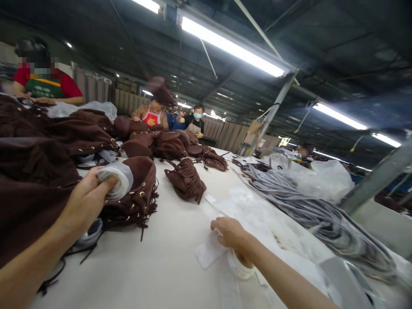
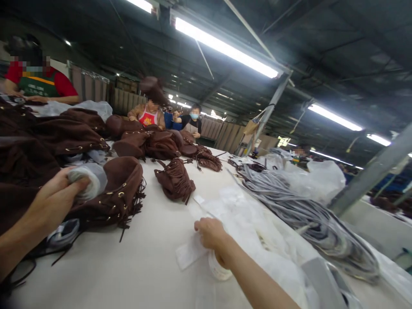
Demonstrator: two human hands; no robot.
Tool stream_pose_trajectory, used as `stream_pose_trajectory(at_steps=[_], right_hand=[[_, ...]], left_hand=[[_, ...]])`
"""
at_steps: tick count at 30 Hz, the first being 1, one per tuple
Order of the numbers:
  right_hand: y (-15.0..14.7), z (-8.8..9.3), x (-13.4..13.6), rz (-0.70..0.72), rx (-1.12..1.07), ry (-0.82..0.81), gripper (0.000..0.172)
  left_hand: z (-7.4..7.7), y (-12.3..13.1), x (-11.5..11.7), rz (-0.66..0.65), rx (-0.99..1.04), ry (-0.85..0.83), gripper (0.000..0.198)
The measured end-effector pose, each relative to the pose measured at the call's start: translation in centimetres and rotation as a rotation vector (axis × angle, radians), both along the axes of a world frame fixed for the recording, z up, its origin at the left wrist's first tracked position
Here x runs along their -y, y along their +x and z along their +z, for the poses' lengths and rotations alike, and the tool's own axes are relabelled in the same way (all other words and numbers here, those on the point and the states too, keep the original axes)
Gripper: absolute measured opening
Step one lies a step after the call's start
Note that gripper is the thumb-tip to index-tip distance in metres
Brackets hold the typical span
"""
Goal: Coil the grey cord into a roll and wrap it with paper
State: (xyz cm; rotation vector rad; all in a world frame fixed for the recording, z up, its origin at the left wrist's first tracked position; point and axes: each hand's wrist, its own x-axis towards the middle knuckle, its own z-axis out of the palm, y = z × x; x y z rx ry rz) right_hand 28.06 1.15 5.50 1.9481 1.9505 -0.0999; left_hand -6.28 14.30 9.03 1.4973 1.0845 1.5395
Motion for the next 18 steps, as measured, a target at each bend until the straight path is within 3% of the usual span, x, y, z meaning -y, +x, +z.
stream_pose_trajectory(at_steps=[4, 6, 8, 11, 15, 18], right_hand=[[-0.1, -0.5, -0.1, -0.013, -0.027, -0.092, 0.074], [-0.8, -1.7, -0.2, 0.004, -0.029, -0.045, 0.064], [-0.6, -2.7, -0.8, -0.018, -0.04, 0.038, 0.043], [2.2, -3.0, -2.3, -0.137, -0.094, 0.129, 0.013], [7.1, -2.2, -2.2, -0.319, -0.195, 0.24, 0.019], [6.6, -2.3, -3.1, -0.324, -0.36, 0.241, 0.027]], left_hand=[[-0.7, -0.1, -0.7, -0.047, 0.016, 0.022, 0.028], [-1.0, 0.1, -0.6, -0.062, -0.032, 0.036, 0.032], [-1.2, 0.4, 0.1, -0.068, -0.125, 0.049, 0.036], [-1.4, 1.3, 1.3, -0.097, -0.272, 0.092, 0.037], [-2.8, 3.5, 2.1, -0.193, -0.342, 0.126, 0.037], [-4.3, 4.3, 2.6, -0.204, -0.375, 0.137, 0.034]])
